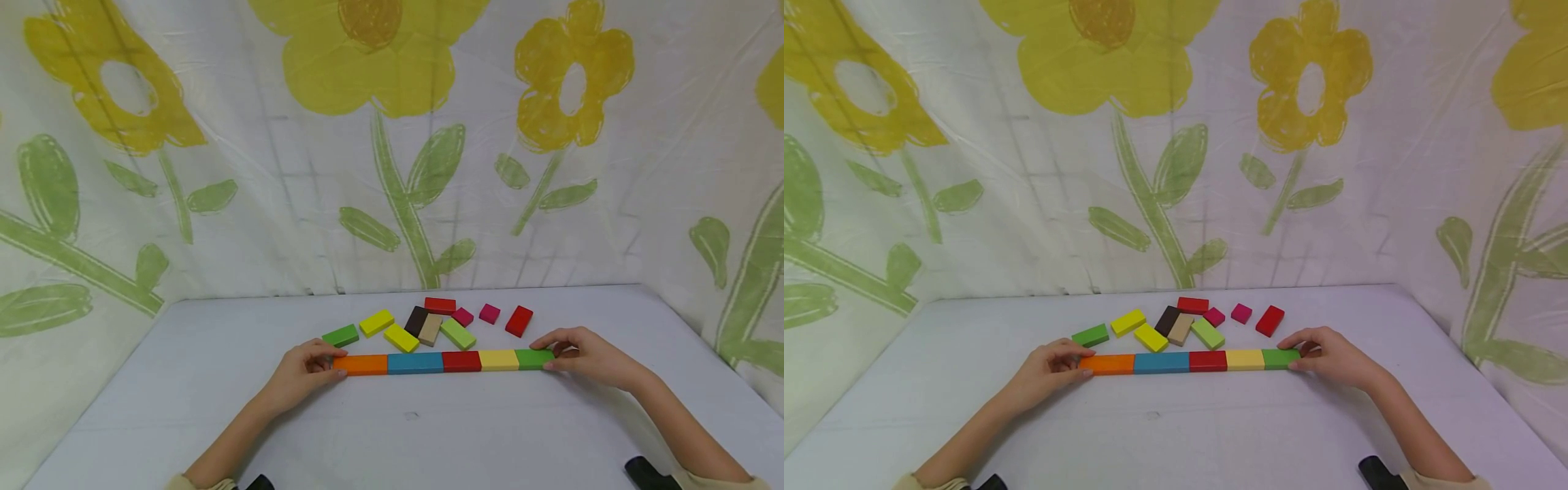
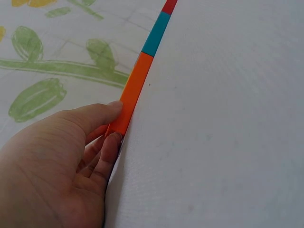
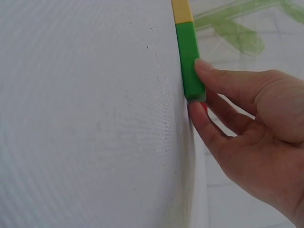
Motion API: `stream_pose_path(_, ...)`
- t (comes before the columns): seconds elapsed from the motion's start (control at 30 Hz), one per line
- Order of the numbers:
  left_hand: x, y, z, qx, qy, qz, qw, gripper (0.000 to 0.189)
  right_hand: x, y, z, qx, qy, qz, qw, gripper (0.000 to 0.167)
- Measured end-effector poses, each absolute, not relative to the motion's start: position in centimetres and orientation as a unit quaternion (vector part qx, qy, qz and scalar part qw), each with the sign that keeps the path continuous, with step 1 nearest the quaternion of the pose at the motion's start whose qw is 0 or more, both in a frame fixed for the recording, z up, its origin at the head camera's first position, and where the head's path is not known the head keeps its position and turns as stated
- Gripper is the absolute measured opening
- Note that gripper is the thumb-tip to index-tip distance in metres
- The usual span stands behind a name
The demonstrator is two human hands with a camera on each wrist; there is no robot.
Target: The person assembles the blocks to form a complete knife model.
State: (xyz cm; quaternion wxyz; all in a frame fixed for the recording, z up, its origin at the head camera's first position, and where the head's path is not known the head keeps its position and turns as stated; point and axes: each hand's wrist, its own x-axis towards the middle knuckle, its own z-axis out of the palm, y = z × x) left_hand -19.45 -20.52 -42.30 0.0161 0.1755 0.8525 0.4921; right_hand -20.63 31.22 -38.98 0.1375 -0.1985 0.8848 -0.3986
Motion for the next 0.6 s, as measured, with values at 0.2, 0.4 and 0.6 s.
stream_pose_path(0.2,-19.43,-20.54,-42.2,0.176,0.853,0.491,0.015,0.028,-20.68,31.13,-38.9,-0.202,0.883,-0.402,0.136,0.032)
stream_pose_path(0.4,-19.45,-20.59,-42.19,0.174,0.856,0.487,0.015,0.028,-20.73,31.05,-38.86,-0.199,0.883,-0.402,0.139,0.033)
stream_pose_path(0.6,-19.36,-20.45,-42.17,0.173,0.858,0.483,0.016,0.029,-20.72,31.2,-38.96,-0.194,0.884,-0.4,0.144,0.032)
